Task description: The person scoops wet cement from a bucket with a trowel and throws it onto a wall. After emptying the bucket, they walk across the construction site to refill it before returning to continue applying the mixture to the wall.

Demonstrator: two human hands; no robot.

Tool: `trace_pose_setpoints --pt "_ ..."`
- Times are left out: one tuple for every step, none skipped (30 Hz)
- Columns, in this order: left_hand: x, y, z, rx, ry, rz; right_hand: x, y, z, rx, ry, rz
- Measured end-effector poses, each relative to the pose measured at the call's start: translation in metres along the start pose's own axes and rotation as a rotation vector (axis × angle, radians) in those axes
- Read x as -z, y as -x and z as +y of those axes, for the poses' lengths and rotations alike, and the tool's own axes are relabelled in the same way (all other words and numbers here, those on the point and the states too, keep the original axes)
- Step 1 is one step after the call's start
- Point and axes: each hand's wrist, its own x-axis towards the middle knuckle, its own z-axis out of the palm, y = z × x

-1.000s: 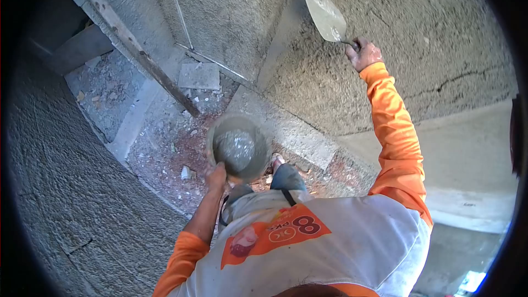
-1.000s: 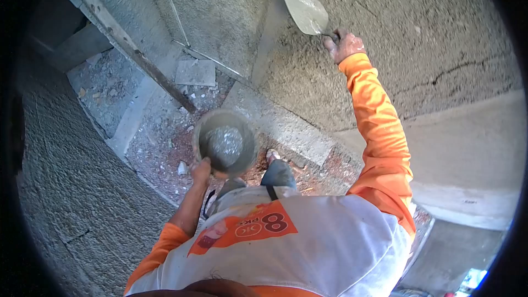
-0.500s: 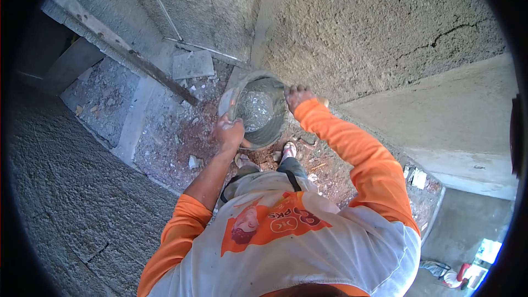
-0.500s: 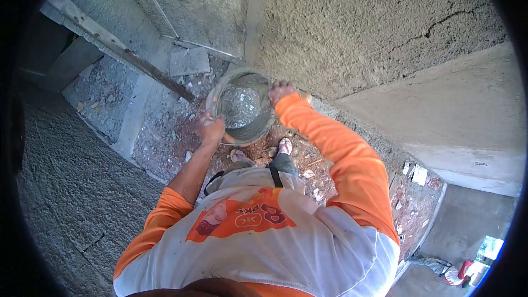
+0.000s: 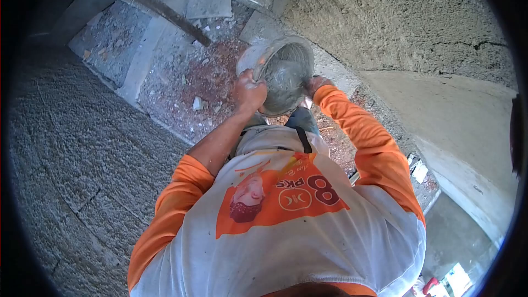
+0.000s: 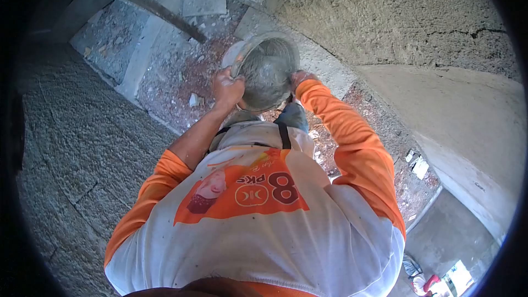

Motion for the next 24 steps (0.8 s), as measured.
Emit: trace_pose_setpoints --pt "-0.003 0.001 0.006 -0.053 -0.039 0.014 -0.02 -0.01 0.008 0.098 -0.007 -0.104" --pt "-0.003 -0.001 0.009 -0.046 -0.039 0.025 -0.02 0.007 0.011 0.2 -0.18 -0.072" --pt "-0.001 0.0 0.011 0.032 0.063 -0.053 -0.01 0.021 0.01 0.214 -0.172 -0.074" --pt "0.001 -0.001 0.014 0.11 0.168 -0.12 0.005 0.03 0.008 0.281 -0.163 -0.03" --pt "0.002 -0.001 0.018 0.123 0.171 -0.097 0.014 0.031 0.009 0.35 -0.155 0.013" --pt "0.001 0.0 0.023 0.214 0.243 -0.08 0.01 0.026 0.017 0.242 -0.313 0.084" --pt "0.0 0.001 0.029 0.3 0.319 -0.062 0.017 0.028 0.029 0.263 -0.299 0.085" --pt "-0.007 0.0 0.028 0.3 0.333 -0.039 0.056 0.046 0.033 0.206 -0.23 0.118" --pt "-0.022 0.001 0.018 0.353 0.338 0.011 0.081 0.057 0.041 0.142 -0.161 0.152" --pt "-0.04 0.003 0.005 0.403 0.344 0.054 0.076 0.048 0.061 0.255 -0.184 0.289" --pt "-0.066 0.002 -0.016 0.387 0.437 0.077 0.083 0.044 0.072 0.257 -0.165 0.308" --pt "-0.086 0.001 -0.028 0.366 0.53 0.099 0.092 0.041 0.08 0.22 -0.066 0.281" --pt "-0.091 0.006 -0.018 0.42 0.587 0.147 0.099 0.037 0.089 0.18 0.034 0.254" --pt "-0.097 0.011 -0.008 0.473 0.647 0.193 0.1 0.03 0.101 0.191 -0.004 0.234" --pt "-0.104 0.014 -0.01 0.57 0.63 0.168 0.108 0.032 0.107 0.185 0.02 0.255" --pt "-0.113 0.016 -0.012 0.669 0.611 0.138 0.116 0.036 0.112 0.177 0.041 0.262" --pt "-0.115 0.019 -0.001 0.66 0.637 0.138 0.124 0.04 0.117 0.172 0.062 0.263" --pt "-0.108 0.026 0.014 0.644 0.74 0.161 0.135 0.048 0.121 0.17 0.081 0.268" --pt "-0.102 0.031 0.029 0.63 0.84 0.188 0.153 0.059 0.122 0.233 0.053 0.277" --pt "-0.098 0.033 0.041 0.629 0.855 0.196 0.171 0.065 0.124 0.3 0.023 0.285" --pt "-0.094 0.035 0.051 0.705 0.821 0.211 0.187 0.067 0.128 0.309 0.036 0.285" --pt "-0.093 0.039 0.058 0.785 0.783 0.226 0.203 0.068 0.134 0.442 -0.092 0.276" --pt "-0.093 0.043 0.062 0.795 0.792 0.235 0.217 0.067 0.141 0.573 -0.223 0.262" --pt "-0.094 0.046 0.064 0.777 0.793 0.267 0.23 0.062 0.148 0.651 -0.318 0.217"
